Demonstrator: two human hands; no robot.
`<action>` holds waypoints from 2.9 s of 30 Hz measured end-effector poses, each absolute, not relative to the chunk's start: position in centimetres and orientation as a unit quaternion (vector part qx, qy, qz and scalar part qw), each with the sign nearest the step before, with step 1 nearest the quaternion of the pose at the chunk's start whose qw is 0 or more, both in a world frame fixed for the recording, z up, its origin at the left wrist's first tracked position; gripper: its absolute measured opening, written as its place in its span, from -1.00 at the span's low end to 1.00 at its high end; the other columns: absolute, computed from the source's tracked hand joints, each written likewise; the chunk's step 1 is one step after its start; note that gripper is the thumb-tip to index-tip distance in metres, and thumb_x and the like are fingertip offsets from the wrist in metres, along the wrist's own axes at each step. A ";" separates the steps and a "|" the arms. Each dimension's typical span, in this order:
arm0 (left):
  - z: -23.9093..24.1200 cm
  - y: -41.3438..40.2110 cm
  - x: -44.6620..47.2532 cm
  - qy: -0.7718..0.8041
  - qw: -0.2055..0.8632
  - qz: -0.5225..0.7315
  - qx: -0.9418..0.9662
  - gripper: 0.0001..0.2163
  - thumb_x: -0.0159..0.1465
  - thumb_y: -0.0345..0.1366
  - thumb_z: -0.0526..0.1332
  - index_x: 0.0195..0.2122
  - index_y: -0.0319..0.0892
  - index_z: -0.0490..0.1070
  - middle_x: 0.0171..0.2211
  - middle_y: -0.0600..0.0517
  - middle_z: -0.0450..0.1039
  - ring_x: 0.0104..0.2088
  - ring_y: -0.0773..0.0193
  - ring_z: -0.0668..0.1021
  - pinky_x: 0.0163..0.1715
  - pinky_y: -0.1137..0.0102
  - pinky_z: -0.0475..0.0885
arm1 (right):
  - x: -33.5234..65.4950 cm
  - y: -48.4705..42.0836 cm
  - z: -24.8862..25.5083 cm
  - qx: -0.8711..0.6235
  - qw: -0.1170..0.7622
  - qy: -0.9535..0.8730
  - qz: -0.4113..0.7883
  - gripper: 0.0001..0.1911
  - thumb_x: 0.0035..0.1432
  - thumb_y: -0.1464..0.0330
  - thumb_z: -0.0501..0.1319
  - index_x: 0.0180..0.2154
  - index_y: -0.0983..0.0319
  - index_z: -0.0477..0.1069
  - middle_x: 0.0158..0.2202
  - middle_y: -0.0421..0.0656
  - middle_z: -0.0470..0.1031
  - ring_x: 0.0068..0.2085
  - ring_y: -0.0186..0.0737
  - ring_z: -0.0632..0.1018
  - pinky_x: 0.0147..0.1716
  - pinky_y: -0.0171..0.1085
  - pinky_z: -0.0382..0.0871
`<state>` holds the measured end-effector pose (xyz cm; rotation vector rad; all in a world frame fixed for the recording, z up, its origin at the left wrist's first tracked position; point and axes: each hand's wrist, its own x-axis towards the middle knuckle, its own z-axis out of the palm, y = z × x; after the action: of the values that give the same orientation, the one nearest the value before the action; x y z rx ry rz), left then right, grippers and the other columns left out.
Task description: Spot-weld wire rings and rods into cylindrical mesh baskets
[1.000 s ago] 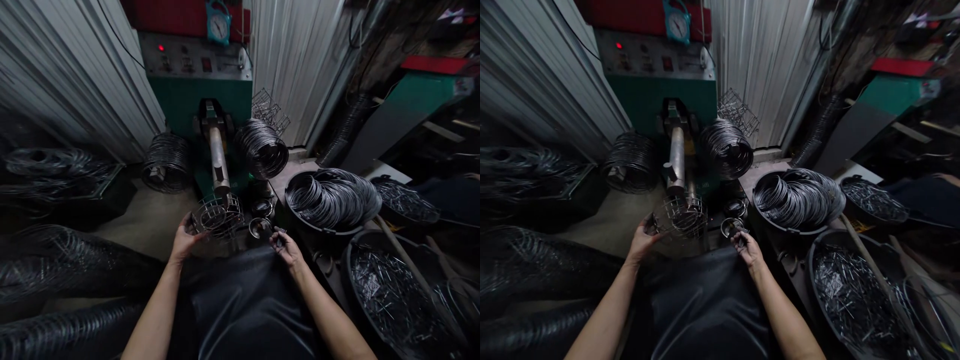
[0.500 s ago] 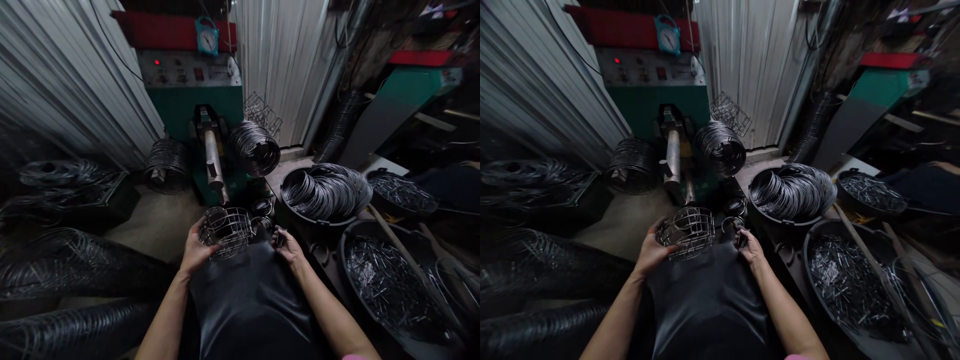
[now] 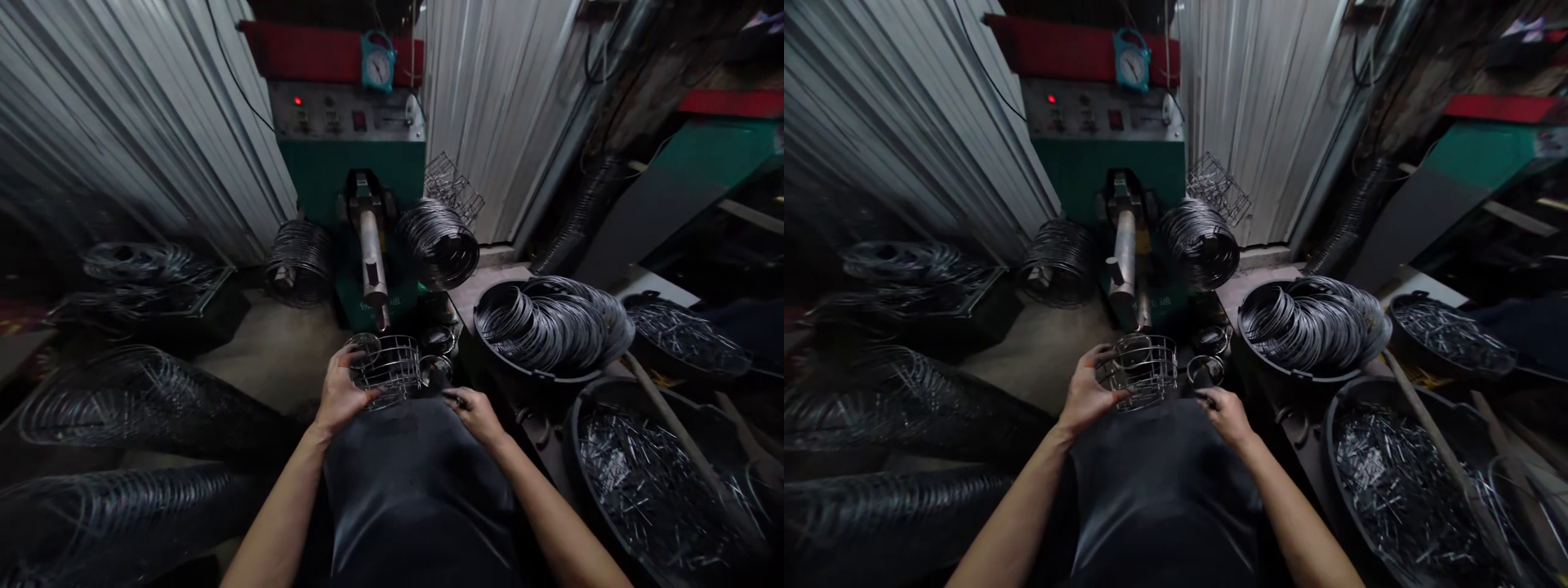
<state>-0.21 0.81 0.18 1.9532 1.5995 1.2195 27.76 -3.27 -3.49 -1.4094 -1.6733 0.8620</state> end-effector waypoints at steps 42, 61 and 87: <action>-1.2 1.5 0.1 0.521 0.259 0.425 0.693 -0.39 -0.24 -0.31 0.44 -0.09 -0.14 0.34 0.09 -0.15 0.23 0.11 -0.09 0.32 0.10 0.02 0.21 | 20.4 1.0 2.5 -0.390 0.245 -0.850 0.255 -0.79 0.08 0.47 0.18 -0.21 0.19 0.50 -0.25 -0.11 0.55 -0.23 -0.22 0.56 -0.24 -0.32 0.40; -1.6 6.3 -1.7 0.531 0.243 0.449 0.676 -0.44 -0.21 -0.32 0.42 -0.12 -0.16 0.35 0.03 -0.10 0.29 0.09 0.01 0.34 0.09 0.09 0.25 | 18.1 6.3 3.6 -0.437 0.152 -0.864 0.199 -0.76 0.10 0.47 0.20 -0.17 0.15 0.49 -0.16 -0.16 0.54 -0.15 -0.27 0.54 -0.22 -0.39 0.33; -2.2 9.2 -1.0 0.594 0.222 0.473 0.612 -0.41 -0.26 -0.27 0.44 -0.14 -0.16 0.37 -0.03 -0.07 0.32 0.01 0.05 0.41 0.00 0.15 0.33 | 23.3 2.2 -4.1 -0.555 0.533 -0.233 0.595 -0.66 -0.23 0.25 0.35 -0.35 0.28 0.43 -0.61 -0.29 0.37 -0.65 -0.43 0.32 -0.64 -0.39 0.18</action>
<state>-0.97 9.15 -2.17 1.6908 1.6408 1.3053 23.26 2.16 -4.09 -1.3224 -0.5548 1.4186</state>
